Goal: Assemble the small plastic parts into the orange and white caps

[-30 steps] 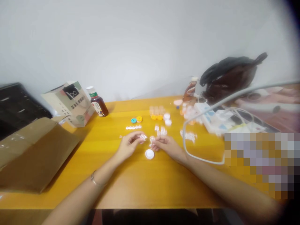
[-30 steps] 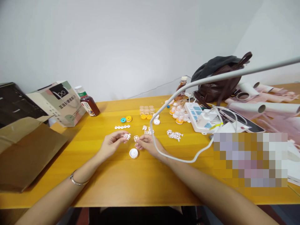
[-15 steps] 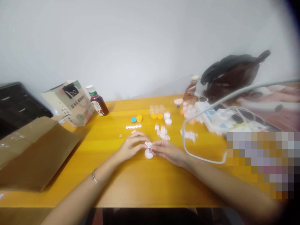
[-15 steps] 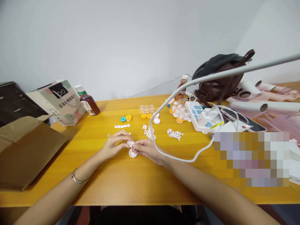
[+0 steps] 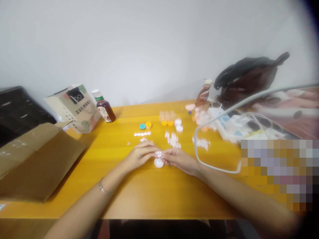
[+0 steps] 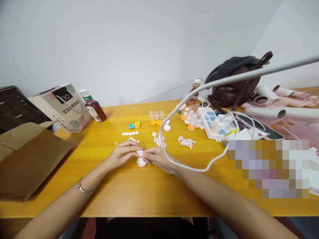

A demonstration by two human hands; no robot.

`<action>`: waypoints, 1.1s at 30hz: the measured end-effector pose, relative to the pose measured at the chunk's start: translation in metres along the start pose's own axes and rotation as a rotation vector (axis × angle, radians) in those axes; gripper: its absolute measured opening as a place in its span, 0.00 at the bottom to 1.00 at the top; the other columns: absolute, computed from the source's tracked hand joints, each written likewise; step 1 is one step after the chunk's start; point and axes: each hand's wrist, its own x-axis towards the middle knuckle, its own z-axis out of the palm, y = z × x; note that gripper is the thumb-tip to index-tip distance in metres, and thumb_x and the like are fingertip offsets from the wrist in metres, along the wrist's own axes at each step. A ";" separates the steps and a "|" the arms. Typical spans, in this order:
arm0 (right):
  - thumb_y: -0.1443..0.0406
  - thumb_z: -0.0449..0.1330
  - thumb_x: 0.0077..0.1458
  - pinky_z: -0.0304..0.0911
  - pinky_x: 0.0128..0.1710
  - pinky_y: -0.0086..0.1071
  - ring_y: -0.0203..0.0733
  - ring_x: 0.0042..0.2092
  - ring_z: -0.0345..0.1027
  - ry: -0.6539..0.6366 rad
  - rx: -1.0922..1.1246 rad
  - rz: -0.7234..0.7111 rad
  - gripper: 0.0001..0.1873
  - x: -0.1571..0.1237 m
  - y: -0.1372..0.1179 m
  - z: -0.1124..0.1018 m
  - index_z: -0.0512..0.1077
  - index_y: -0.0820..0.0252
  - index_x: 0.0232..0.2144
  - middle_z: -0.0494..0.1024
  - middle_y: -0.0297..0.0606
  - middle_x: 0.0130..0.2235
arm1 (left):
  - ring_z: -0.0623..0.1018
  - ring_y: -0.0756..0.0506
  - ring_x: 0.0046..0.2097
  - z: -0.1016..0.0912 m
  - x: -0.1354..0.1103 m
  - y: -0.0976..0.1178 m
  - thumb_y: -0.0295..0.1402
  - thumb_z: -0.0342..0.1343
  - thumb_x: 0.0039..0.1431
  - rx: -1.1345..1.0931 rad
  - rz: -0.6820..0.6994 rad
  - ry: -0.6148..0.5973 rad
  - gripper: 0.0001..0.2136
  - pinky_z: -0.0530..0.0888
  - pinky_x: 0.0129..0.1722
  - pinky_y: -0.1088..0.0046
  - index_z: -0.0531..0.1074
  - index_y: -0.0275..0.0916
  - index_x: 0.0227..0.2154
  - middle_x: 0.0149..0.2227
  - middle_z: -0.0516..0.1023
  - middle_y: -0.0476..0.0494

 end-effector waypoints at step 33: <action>0.55 0.56 0.47 0.58 0.33 0.30 0.36 0.29 0.63 0.181 -0.475 -0.266 0.15 0.004 0.002 0.005 0.73 0.60 0.21 0.71 0.33 0.23 | 0.73 0.49 0.35 0.014 0.005 0.014 0.30 0.51 0.54 -0.205 -0.355 0.127 0.08 0.70 0.39 0.72 0.70 0.36 0.37 0.33 0.74 0.43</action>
